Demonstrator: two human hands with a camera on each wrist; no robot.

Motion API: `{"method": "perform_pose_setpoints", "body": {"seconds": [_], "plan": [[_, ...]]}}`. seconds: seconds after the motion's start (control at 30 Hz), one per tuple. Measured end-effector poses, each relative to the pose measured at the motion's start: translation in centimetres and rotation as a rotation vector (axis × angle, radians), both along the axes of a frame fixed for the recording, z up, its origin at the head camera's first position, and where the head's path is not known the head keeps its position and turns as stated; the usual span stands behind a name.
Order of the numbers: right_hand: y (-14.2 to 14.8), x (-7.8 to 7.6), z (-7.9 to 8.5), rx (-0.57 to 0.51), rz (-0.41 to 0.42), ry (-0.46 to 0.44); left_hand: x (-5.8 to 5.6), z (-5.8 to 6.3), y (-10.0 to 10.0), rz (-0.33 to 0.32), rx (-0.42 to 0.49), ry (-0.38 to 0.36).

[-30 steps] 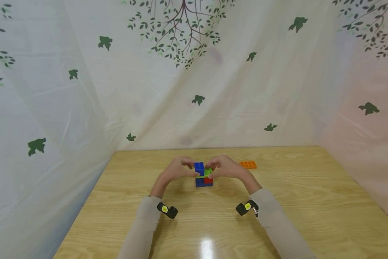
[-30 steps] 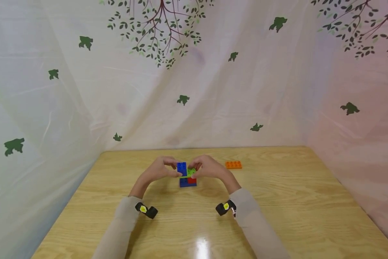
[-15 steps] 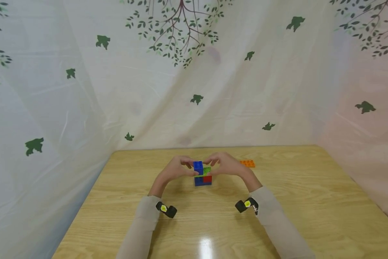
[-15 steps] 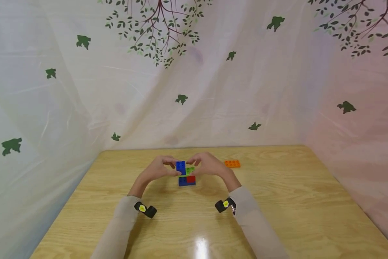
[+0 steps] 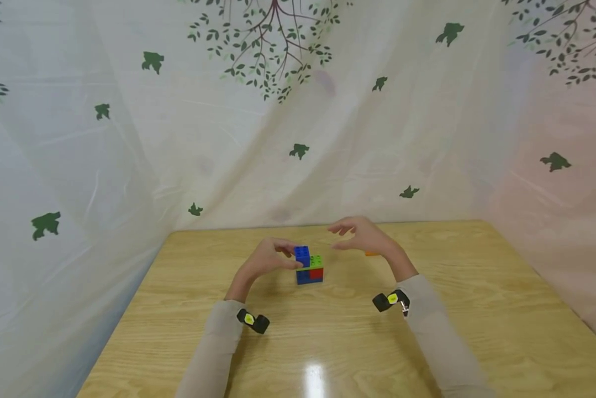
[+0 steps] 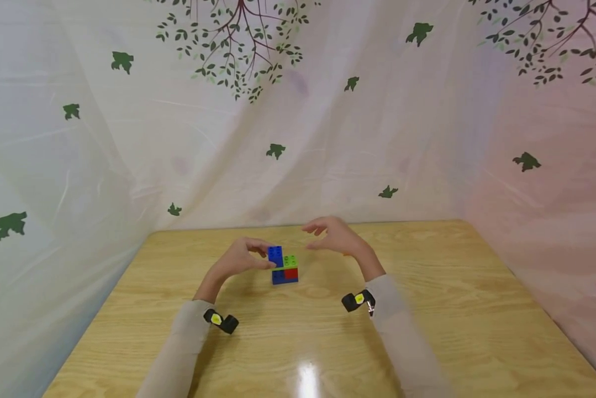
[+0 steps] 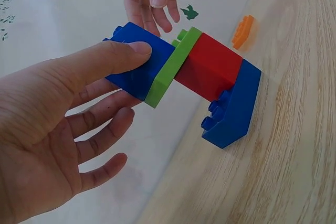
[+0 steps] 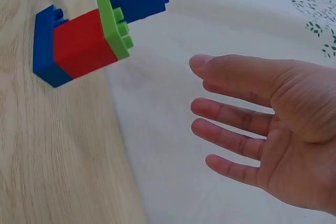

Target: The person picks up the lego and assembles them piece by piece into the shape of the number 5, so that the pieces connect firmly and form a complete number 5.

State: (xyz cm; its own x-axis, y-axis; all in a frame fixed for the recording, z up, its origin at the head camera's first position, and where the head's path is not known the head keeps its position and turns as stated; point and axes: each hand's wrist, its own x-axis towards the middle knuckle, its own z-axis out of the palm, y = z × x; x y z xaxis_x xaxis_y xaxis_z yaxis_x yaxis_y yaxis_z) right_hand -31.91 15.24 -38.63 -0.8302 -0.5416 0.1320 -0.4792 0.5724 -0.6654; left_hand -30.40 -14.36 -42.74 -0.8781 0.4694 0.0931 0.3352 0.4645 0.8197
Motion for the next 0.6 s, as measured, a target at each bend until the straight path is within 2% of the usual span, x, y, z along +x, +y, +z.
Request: {"method": "perform_pose_setpoints", "body": {"seconds": [0.37, 0.6], "plan": [[4.1, -0.9, -0.6, 0.063, -0.104, 0.017, -0.1, 0.1, -0.1, -0.015, -0.004, 0.009], [6.7, -1.7, -1.9, 0.087, -0.114, -0.002, -0.1, -0.2, -0.1, -0.020, 0.013, -0.001]]}}
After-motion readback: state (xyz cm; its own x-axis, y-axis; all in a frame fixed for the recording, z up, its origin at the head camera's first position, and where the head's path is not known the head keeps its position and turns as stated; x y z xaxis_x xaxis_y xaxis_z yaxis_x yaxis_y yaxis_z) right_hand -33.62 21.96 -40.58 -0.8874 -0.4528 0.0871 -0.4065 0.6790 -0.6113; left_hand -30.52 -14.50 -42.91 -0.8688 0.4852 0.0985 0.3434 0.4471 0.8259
